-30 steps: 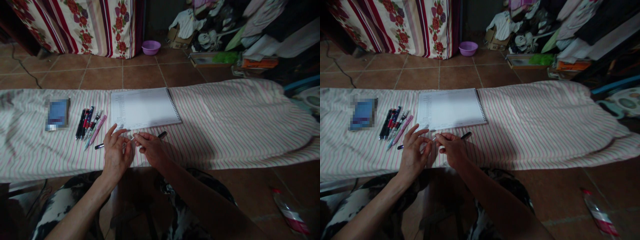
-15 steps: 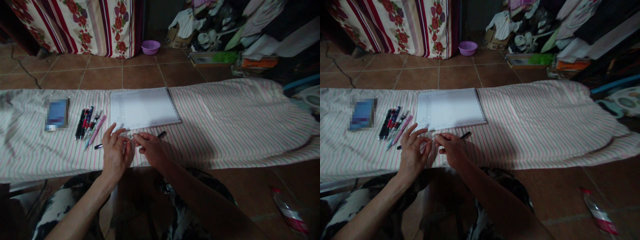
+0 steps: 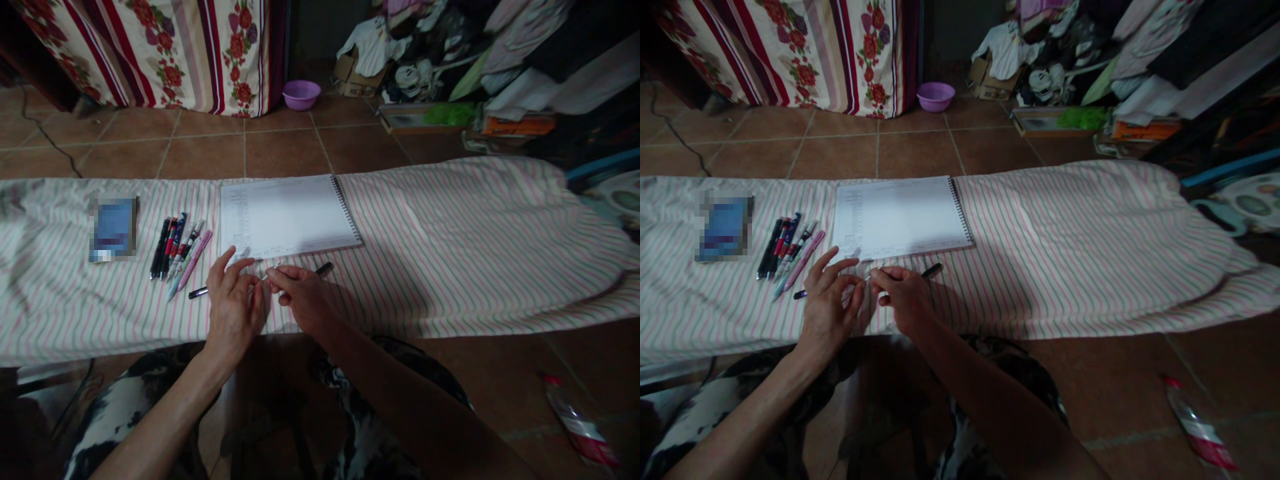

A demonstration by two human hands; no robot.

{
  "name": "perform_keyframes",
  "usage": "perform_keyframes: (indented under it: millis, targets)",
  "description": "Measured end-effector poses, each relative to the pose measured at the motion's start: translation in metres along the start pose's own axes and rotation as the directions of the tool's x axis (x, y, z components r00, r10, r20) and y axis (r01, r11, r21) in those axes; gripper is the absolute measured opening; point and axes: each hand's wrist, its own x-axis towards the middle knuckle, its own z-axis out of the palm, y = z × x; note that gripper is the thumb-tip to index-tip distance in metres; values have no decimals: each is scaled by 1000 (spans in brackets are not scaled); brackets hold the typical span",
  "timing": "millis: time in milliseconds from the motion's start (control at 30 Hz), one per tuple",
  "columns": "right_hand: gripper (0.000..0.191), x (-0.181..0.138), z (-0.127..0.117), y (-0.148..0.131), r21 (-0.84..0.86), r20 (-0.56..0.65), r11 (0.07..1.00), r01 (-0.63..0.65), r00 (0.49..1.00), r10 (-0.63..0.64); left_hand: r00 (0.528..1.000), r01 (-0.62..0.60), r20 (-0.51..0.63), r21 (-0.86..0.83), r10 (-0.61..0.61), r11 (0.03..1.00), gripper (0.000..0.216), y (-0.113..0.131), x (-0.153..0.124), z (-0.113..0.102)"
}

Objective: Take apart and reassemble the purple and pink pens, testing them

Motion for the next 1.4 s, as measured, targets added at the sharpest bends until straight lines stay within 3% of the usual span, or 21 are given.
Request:
perform_keyframes:
  millis: [467,1000,1400]
  targets:
    - [22,0,-1,3,1,26,1000,-16,1000,16,998,-48,-31,15,48,999,5,-3,-1,1]
    - [23,-1,0,-2,44,-42,999,13,999,-11,1000,-1,-5,-6,1,1000,7,-3,-1,0]
    - [25,1,-2,1,37,-6,999,-4,1000,4,999,1,-33,-28,-2,1000,7,-2,0,1]
